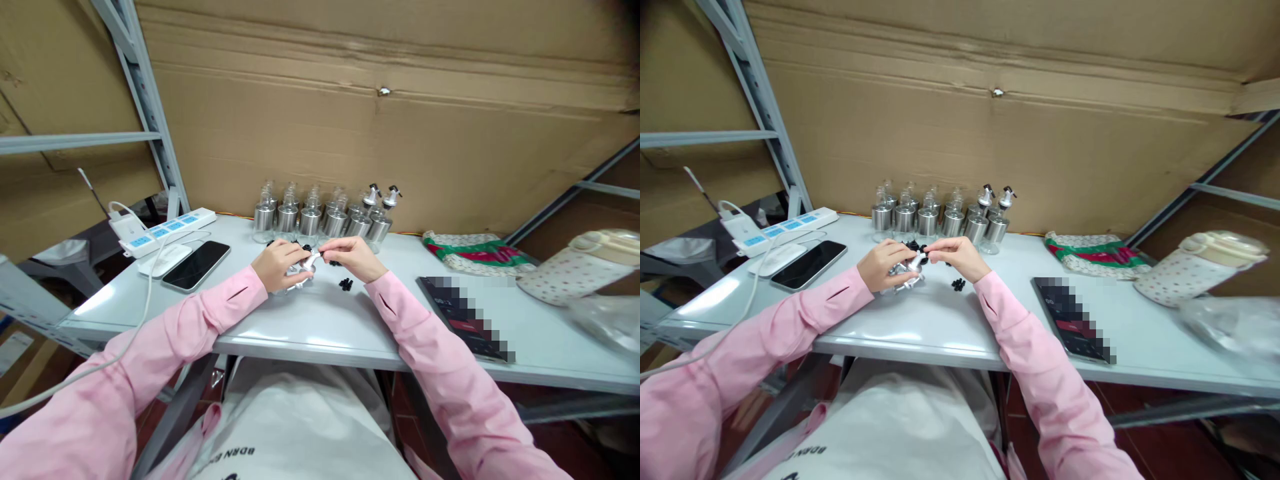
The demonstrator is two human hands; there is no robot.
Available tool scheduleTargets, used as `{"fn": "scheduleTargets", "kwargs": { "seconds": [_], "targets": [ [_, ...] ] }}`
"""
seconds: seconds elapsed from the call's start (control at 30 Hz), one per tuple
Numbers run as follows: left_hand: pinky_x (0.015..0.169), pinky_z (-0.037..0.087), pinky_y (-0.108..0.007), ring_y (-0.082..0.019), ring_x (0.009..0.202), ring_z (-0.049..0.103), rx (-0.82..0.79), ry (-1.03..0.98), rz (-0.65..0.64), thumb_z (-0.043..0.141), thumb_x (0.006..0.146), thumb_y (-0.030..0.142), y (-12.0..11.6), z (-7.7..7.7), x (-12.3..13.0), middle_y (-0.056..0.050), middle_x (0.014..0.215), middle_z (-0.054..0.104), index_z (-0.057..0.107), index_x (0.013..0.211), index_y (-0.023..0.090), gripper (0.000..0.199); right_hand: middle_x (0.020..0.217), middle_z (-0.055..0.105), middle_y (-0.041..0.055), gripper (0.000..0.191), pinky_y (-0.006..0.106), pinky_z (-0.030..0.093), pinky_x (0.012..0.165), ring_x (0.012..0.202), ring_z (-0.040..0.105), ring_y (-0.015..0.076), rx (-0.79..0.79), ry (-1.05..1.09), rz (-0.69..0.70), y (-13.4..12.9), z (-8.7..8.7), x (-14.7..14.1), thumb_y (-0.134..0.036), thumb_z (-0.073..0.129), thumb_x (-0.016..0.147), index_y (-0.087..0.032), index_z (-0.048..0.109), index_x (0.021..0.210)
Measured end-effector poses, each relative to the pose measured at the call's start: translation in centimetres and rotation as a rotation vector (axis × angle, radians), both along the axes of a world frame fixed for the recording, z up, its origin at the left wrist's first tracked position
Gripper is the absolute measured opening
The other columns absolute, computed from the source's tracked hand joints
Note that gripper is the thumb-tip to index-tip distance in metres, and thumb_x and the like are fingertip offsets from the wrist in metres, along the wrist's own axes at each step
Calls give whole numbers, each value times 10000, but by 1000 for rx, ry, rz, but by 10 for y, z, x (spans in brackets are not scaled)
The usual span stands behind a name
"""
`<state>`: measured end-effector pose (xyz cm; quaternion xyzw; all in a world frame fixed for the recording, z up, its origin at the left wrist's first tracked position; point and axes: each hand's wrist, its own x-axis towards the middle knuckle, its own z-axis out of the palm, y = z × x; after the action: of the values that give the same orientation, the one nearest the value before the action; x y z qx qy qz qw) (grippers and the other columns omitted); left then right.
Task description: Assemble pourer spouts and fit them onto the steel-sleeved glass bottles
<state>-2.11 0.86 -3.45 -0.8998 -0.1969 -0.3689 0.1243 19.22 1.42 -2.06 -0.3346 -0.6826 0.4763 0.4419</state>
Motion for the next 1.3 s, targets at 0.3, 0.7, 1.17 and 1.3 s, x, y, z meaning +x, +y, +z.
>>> {"fn": "scheduleTargets", "kwargs": {
  "seconds": [0.3, 0.7, 1.17, 1.3],
  "targets": [
    [759, 418, -303, -164, 785, 596, 9, 0, 0, 459, 849, 437, 0, 0, 0, -59, 834, 654, 575, 967, 137, 343, 697, 664, 2, 218, 264, 454, 672, 627, 573, 91, -139, 131, 107, -2, -1, -1, -292, 739, 622, -204, 720, 820],
    [771, 409, -310, -167, 805, 600, 19, 40, 16, 336, 885, 503, 5, -2, -1, -80, 886, 665, 582, 971, 141, 447, 798, 620, 16, 317, 243, 453, 673, 693, 557, 92, -312, 180, 359, -6, -1, -3, -279, 669, 713, -165, 653, 1008],
    [771, 402, -299, -158, 790, 614, 52, 42, -2, 351, 889, 485, 5, -2, -2, -66, 875, 679, 587, 940, 140, 421, 838, 608, 9, 247, 234, 462, 730, 781, 574, 95, -273, 164, 414, -6, 2, 2, -235, 696, 696, -171, 642, 928],
    [780, 396, -305, -167, 805, 615, 2, 56, 7, 312, 890, 511, 3, -1, 0, -71, 861, 678, 582, 976, 144, 464, 816, 601, 4, 259, 241, 464, 728, 749, 566, 87, -249, 157, 411, -6, 1, 2, -245, 707, 687, -168, 630, 921]
  ]
}}
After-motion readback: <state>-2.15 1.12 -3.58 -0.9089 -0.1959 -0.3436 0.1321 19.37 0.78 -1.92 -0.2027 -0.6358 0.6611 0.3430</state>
